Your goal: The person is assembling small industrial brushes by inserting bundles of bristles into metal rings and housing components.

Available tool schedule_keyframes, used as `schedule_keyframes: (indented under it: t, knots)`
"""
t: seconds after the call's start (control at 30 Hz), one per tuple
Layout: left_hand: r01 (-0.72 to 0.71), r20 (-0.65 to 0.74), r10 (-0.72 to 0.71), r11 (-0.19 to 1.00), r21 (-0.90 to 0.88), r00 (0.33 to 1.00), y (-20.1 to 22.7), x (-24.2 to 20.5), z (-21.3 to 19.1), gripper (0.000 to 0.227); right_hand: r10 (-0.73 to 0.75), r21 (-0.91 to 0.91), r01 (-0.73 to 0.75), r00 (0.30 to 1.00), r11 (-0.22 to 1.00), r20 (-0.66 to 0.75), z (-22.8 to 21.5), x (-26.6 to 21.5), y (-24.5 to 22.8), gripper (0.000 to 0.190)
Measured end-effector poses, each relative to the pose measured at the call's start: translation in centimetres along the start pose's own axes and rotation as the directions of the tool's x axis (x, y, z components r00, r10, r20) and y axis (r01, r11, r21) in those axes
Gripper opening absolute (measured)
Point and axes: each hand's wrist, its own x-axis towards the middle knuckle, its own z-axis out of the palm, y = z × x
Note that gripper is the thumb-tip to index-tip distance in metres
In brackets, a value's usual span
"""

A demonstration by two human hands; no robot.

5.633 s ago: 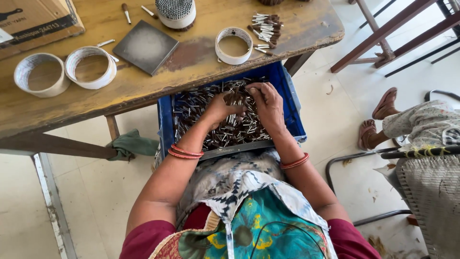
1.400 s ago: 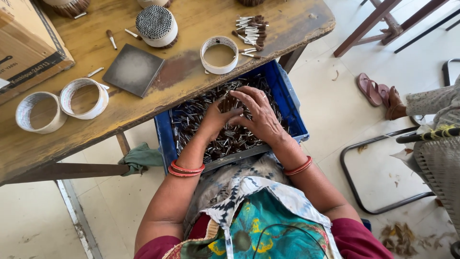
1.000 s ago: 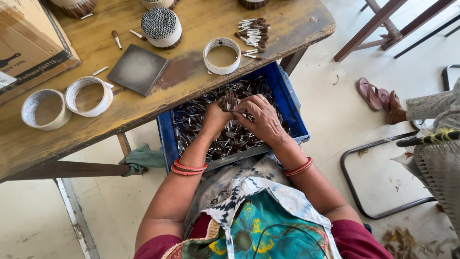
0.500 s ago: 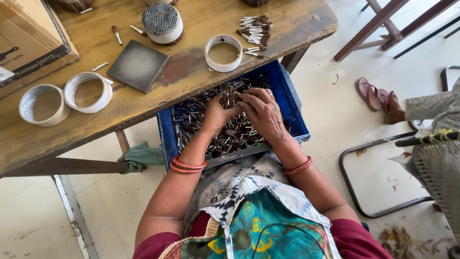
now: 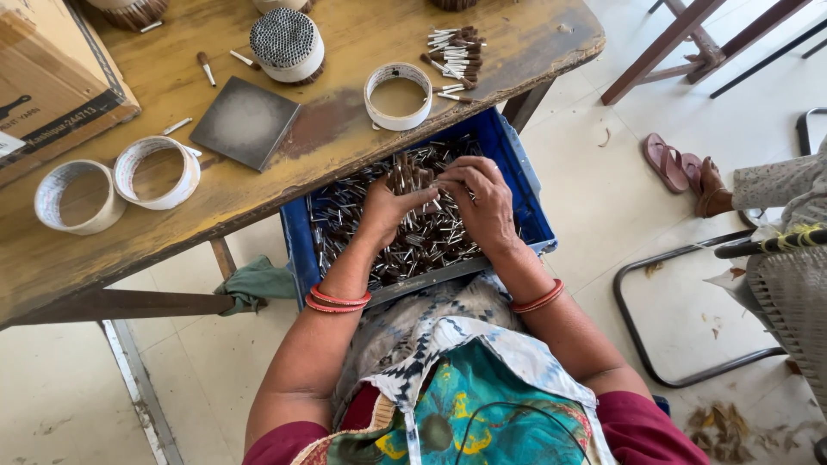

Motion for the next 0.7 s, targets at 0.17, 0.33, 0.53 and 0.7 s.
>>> schedule_keyframes:
  t: [0.17, 0.33, 0.53, 0.7]
  knots:
    - [0.199, 0.134, -0.156, 0.883, -0.425, 0.979, 1.6, -1.0, 0.1, 0.031, -0.019, -0.032, 0.019, 1.0, 0.999, -0.004, 0.1, 0.3, -1.1, 0.013]
    - [-0.067, 0.029, 0.062, 0.97, 0.233, 0.998, -1.5, 0.0, -1.3, 0.033, 0.044, 0.135, -0.051, 0.997, 0.99, 0.059, 0.1, 1.2, -2.5, 0.023]
    - [-0.026, 0.243, -0.035, 0.969, 0.244, 0.969, -0.7, -0.4, 0.7, 0.047, 0.343, 0.688, -0.413, 0.906, 0.597, 0.246, 0.6, -0.5, 3.3, 0.017]
    - [0.133, 0.301, -0.077, 0.976, -0.171, 0.95, 0.0, -0.8, -0.3, 0.046, 0.399, 0.723, -0.518, 0.846, 0.456, 0.355, 1.4, -0.4, 3.2, 0.018]
